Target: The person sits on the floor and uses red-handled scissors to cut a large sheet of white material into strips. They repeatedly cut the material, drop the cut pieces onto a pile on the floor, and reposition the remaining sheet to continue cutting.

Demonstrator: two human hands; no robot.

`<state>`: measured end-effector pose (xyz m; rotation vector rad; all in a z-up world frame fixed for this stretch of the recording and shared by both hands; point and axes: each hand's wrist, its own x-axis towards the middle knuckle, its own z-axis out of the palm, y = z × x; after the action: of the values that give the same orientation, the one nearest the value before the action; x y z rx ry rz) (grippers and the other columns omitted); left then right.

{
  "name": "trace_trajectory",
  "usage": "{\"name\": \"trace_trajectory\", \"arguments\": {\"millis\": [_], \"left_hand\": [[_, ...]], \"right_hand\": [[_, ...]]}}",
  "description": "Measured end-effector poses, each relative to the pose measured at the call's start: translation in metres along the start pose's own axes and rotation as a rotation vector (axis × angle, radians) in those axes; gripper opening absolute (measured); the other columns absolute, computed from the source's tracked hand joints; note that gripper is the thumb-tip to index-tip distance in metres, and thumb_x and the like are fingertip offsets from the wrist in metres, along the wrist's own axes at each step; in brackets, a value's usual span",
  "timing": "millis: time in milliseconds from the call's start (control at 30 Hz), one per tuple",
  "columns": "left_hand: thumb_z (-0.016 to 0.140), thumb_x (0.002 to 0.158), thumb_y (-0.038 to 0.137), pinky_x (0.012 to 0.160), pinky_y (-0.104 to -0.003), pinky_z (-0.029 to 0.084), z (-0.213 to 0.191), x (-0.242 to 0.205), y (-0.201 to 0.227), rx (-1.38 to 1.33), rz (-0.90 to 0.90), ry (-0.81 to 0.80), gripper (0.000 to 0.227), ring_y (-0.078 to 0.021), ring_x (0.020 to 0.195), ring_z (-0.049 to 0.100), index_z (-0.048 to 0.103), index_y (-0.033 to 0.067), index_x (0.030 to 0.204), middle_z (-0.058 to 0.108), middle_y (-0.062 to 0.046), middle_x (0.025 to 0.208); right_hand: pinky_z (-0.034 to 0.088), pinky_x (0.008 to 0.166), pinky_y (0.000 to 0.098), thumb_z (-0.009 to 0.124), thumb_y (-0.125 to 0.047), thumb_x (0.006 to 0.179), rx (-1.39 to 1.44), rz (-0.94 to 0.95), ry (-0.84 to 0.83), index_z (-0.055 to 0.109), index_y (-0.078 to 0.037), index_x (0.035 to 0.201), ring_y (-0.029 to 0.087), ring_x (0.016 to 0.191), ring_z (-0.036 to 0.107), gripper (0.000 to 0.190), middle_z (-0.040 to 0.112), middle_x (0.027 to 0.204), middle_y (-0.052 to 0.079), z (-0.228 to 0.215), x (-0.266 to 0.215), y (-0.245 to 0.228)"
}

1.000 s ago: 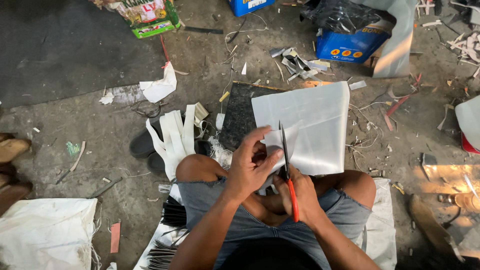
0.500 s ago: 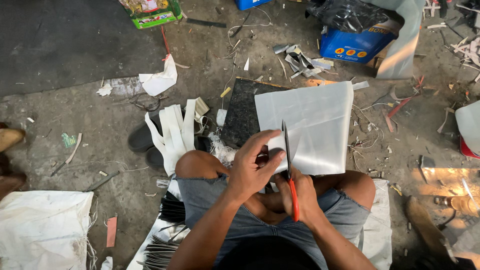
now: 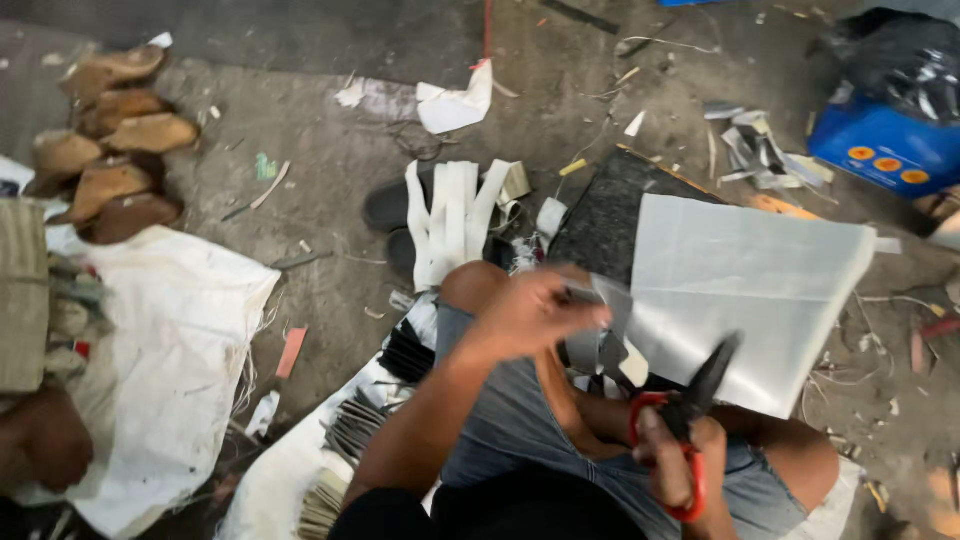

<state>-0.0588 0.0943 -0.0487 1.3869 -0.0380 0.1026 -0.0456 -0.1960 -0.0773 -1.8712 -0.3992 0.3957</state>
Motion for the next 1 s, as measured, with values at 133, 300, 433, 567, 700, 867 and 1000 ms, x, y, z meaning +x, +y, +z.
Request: {"name": "trace_trajectory", "arguments": {"millis": [133, 300, 433, 567, 700, 867, 1000], "left_hand": [[0.079, 0.094, 0.02, 0.081, -0.024, 0.058, -0.07, 0.025, 0.037, 0.181, 0.026, 0.256, 0.027, -0.0063, 0.091, 0.068, 0.075, 0.0053, 0.116, 0.076, 0.0, 0.103], [0.081, 0.094, 0.016, 0.072, -0.025, 0.054, -0.14, 0.05, 0.072, 0.423, 0.148, 0.442, 0.024, -0.0077, 0.081, 0.065, 0.075, 0.0046, 0.114, 0.077, -0.002, 0.097], [0.082, 0.094, 0.009, 0.083, -0.028, 0.055, -0.179, 0.031, 0.05, 0.729, 0.307, 0.477, 0.024, -0.0137, 0.095, 0.068, 0.074, 0.0052, 0.115, 0.075, -0.006, 0.106], [0.078, 0.081, 0.001, 0.095, -0.035, 0.055, -0.187, -0.015, -0.019, 0.725, 0.081, 0.403, 0.033, -0.0247, 0.114, 0.068, 0.073, 0.0075, 0.113, 0.074, -0.01, 0.119], [0.076, 0.072, -0.004, 0.098, -0.047, 0.048, -0.147, -0.071, -0.057, 1.167, -0.095, 0.477, 0.05, -0.0397, 0.117, 0.059, 0.071, 0.007, 0.12, 0.062, -0.023, 0.128], [0.071, 0.097, 0.01, 0.102, -0.037, 0.055, -0.011, -0.062, -0.101, 0.212, 0.007, 0.305, 0.03, -0.0259, 0.136, 0.059, 0.068, 0.0099, 0.127, 0.057, -0.013, 0.149], [0.078, 0.089, 0.02, 0.112, -0.037, 0.043, 0.079, -0.004, -0.183, -0.133, -0.539, 0.297, 0.072, -0.0233, 0.14, 0.044, 0.035, 0.0062, 0.145, 0.041, -0.012, 0.151]], "right_hand": [[0.046, 0.051, 0.0301, 0.059, -0.021, 0.097, -0.078, 0.039, 0.075, 0.063, 0.0, 0.064, 0.016, 0.049, 0.061, 0.039, 0.064, 0.052, 0.008, -0.009, -0.004, 0.02], [0.045, 0.048, 0.0306, 0.06, -0.021, 0.097, -0.108, 0.242, 0.169, 0.064, 0.005, 0.077, 0.018, 0.048, 0.059, 0.033, 0.062, 0.054, 0.012, -0.013, -0.018, 0.039], [0.046, 0.044, 0.033, 0.061, -0.022, 0.097, -0.184, 0.365, 0.252, 0.063, 0.006, 0.087, 0.021, 0.043, 0.059, 0.03, 0.061, 0.053, 0.016, -0.01, -0.036, 0.06], [0.048, 0.046, 0.0331, 0.063, -0.022, 0.098, -0.208, 0.364, 0.268, 0.066, 0.007, 0.089, 0.02, 0.047, 0.06, 0.031, 0.061, 0.056, 0.014, -0.01, -0.052, 0.077], [0.05, 0.047, 0.0329, 0.066, -0.022, 0.094, -0.232, 0.396, 0.307, 0.068, 0.004, 0.094, 0.017, 0.048, 0.062, 0.026, 0.063, 0.058, 0.011, -0.013, -0.06, 0.082], [0.048, 0.058, 0.0338, 0.075, -0.028, 0.09, -0.548, 0.15, 0.258, 0.069, 0.001, 0.099, 0.02, 0.061, 0.06, 0.031, 0.064, 0.069, 0.014, -0.016, -0.048, 0.079], [0.047, 0.059, 0.0352, 0.087, -0.027, 0.07, -0.577, 0.323, 0.261, 0.069, 0.003, 0.111, 0.022, 0.063, 0.057, 0.054, 0.062, 0.073, 0.014, -0.021, -0.044, 0.066]]}}
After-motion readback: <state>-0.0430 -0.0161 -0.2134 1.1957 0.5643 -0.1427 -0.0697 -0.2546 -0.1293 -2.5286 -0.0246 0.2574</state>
